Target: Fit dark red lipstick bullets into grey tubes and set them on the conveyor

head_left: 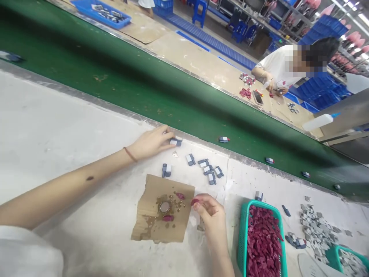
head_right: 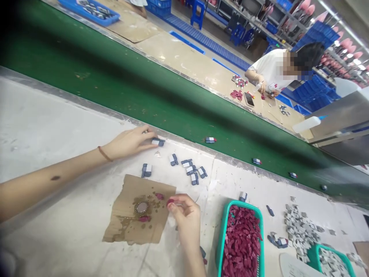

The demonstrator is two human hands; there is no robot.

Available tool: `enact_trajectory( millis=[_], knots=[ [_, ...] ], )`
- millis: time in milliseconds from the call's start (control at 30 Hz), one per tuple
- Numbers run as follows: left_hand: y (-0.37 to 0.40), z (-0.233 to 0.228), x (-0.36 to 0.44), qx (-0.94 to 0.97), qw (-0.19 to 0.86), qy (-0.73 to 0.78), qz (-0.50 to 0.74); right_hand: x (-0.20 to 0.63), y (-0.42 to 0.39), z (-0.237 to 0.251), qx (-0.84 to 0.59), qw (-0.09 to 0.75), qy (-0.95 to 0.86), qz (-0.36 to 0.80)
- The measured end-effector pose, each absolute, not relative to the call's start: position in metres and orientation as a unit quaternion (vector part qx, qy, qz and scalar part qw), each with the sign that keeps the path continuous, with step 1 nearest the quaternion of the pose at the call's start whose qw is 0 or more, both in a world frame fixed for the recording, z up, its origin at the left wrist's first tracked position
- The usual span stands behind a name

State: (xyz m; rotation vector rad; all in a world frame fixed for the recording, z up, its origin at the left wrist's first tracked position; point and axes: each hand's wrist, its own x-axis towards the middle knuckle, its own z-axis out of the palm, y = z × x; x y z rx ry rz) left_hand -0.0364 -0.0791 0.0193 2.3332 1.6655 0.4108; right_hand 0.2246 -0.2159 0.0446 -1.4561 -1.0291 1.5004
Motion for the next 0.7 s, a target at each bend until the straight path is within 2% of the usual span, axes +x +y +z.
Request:
enact_trajectory(
  millis=[100, 167, 367, 500, 700],
  knots=[
    [-0.117, 0.018, -0.048, 0.775, 0.152, 0.591, 0.166, 0.212, -0.217, 0.036, -0.566, 0.351, -0.476, 0.574],
    [-0.137, 0.020, -0.052, 0.726, 0.187, 0.622, 0.224, 0.205, -0.220, 0.033, -0.539, 0.324, -0.559, 0.541],
    [-0.174, 0.041, -0.047, 0.564, 0.393, 0.634, 0.355, 0.192, -0.220, 0.025, -0.343, 0.318, -0.815, 0.343],
    [-0.185, 0.053, -0.037, 0.430, 0.522, 0.606, 0.418, 0.190, -0.218, 0.021, -0.309, 0.309, -0.856, 0.275],
    [-0.192, 0.051, -0.026, 0.289, 0.611, 0.579, 0.456, 0.192, -0.219, 0.020, -0.320, 0.316, -0.845, 0.290]
  ],
)
